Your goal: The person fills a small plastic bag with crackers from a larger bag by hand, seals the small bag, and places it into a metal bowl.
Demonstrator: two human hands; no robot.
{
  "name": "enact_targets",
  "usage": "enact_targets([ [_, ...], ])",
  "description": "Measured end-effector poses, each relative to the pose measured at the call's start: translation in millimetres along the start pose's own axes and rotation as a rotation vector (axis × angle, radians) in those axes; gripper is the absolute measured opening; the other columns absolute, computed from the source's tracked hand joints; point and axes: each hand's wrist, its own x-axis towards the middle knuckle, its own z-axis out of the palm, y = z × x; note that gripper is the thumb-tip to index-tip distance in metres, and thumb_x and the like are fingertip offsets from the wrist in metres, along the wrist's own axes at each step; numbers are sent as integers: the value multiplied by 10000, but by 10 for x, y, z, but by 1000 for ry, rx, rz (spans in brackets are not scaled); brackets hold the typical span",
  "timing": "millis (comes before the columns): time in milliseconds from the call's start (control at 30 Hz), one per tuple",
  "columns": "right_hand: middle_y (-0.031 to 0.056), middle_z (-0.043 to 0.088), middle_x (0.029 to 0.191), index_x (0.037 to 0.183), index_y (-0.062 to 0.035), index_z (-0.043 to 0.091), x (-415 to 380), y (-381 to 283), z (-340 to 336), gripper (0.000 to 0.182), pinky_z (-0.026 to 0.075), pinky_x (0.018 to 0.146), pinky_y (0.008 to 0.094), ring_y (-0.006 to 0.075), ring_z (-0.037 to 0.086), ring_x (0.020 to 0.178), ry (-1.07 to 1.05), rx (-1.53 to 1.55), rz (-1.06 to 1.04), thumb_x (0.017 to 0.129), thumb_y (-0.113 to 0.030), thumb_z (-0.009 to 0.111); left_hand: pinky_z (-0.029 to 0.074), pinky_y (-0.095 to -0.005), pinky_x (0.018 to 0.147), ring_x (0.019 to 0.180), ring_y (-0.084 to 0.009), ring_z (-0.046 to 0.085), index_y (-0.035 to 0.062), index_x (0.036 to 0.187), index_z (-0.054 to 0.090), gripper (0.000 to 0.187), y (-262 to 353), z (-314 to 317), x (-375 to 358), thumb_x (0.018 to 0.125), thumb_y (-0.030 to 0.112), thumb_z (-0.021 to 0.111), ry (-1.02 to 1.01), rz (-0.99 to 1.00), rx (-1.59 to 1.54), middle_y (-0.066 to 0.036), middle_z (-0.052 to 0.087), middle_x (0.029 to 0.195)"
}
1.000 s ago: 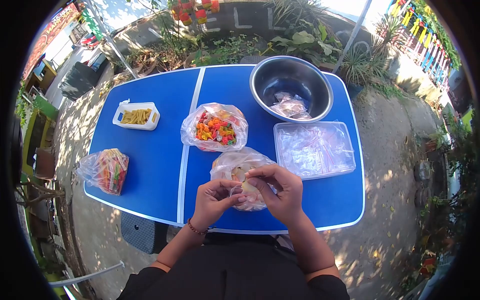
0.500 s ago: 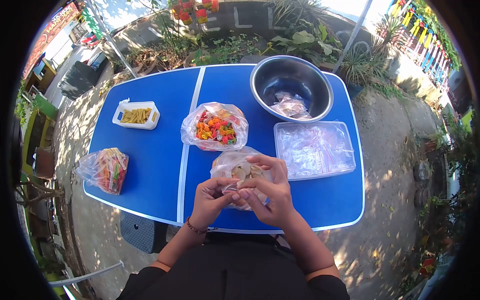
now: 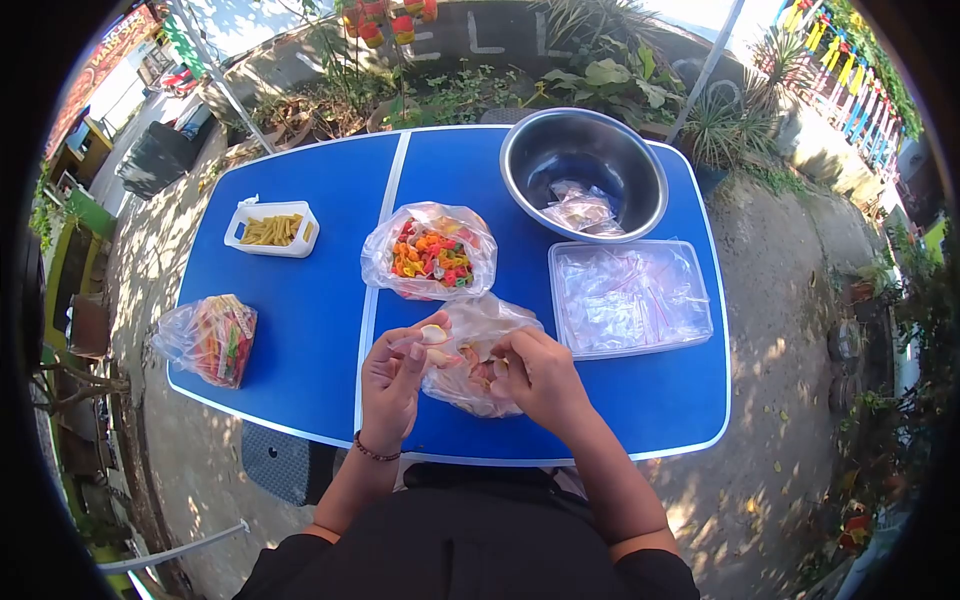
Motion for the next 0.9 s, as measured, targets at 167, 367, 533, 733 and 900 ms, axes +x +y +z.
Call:
enact_targets([
  [167, 115, 667, 1008, 874, 2, 706, -13, 169, 205, 96, 540, 808, 405, 321, 650, 911, -50, -399, -151, 798, -55, 695, 533, -255, 862, 974, -114, 680, 5, 1187, 619, 229, -8, 6, -34, 1021, 162, 624, 28, -36, 16, -159, 689, 1217],
  [367, 91, 637, 1003, 850, -32, 712, 31, 205, 401, 188, 505, 840, 410, 287, 601, 979, 27, -684, -108, 723, -165, 752, 558, -253, 836, 964, -129, 693, -4, 1191, 606, 254, 28, 49, -59, 1020, 182, 628, 6, -49, 87, -111, 708, 1079],
  [533, 91, 631, 1004, 843, -24, 688, 35, 217, 421, 174, 501, 816, 408, 289, 599, 975, 13, -746, -128, 741, -161, 725, 570, -269, 831, 966, -147, 700, -4, 1231, 558, 290, -3, 30, -44, 1033, 203, 605, 14, -129, 52, -128, 710, 1092],
  [733, 110, 630, 1020, 867, 1, 661, 23, 216, 303, 124, 503, 811, 428, 311, 603, 964, 39, -612, -163, 804, -106, 669, 597, -373, 873, 1074, -313, 708, 6, 1263, 502, 286, -24, 4, -52, 1055, 196, 547, -60, -151, 55, -262, 682, 1193],
  [900, 106, 639, 912, 904, 22, 633, 20, 35, 117, 50, 528, 717, 347, 246, 645, 814, 31, -213, -20, 892, -24, 620, 598, -358, 872, 1072, -285, 709, 0, 1263, 522, 281, 20, 47, -49, 1057, 190, 543, -53, -143, 85, -242, 694, 1178],
])
